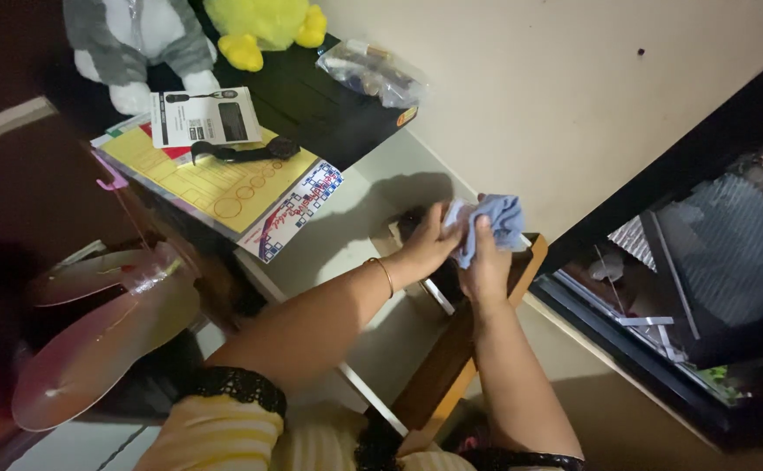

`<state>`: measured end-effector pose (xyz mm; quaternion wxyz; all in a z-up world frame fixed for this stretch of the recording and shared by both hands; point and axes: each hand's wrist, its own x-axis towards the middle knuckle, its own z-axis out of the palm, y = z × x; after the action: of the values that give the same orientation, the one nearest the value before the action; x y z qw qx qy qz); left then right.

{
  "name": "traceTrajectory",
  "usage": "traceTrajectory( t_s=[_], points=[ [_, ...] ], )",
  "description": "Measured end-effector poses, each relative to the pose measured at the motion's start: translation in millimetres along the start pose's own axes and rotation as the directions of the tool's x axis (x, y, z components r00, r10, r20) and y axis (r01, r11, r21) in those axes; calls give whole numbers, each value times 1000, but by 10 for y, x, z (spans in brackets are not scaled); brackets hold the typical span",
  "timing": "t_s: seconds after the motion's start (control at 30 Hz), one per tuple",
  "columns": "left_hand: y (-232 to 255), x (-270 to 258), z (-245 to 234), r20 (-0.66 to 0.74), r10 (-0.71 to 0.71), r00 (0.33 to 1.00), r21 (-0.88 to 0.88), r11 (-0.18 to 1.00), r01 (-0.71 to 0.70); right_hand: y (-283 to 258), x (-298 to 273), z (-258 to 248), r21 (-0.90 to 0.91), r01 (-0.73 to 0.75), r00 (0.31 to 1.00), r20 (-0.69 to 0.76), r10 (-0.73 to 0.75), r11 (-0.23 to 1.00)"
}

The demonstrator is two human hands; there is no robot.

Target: The person removes items from a cardboard box and wipes them with a cloth. They clean a small round object, a black wallet, and a white card, then place them back into the box.

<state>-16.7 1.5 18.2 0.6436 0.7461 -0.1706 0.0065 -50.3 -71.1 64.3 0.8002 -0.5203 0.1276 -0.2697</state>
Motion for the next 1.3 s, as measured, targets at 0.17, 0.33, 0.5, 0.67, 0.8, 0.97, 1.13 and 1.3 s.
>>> traceTrajectory(
  t_s=[0.17,0.33,0.5,0.67,0.8,0.97,1.13,1.3],
  points=[
    [-46,47,-3,-138,-50,989,-107,994,35,254,62,-138,-76,-72,973,213,87,995],
    [420,-11,-183,-205,-105,973,-240,969,54,254,74,-198,-105,19,900,435,29,994],
    [699,-29,-259,-110,-223,969,-385,908,165,194,148,-208,-350,284,835,548,-51,892],
    [-63,365,-59,58,-486,872,-643,650,405,387,243,-388,-367,675,692,618,-375,640],
    [71,259,-86,116,-520,846,-664,593,455,394,291,-406,-365,720,664,610,-432,591],
    [-95,155,-1,307,-447,840,-492,681,542,411,252,-396,-250,709,668,540,-513,659],
    [1050,-291,-241,428,-390,815,-470,674,569,299,289,-466,-342,681,724,449,-524,648],
    [282,-68,-75,424,-281,861,-448,761,469,503,477,-481,-309,484,872,245,-423,819]
  ],
)
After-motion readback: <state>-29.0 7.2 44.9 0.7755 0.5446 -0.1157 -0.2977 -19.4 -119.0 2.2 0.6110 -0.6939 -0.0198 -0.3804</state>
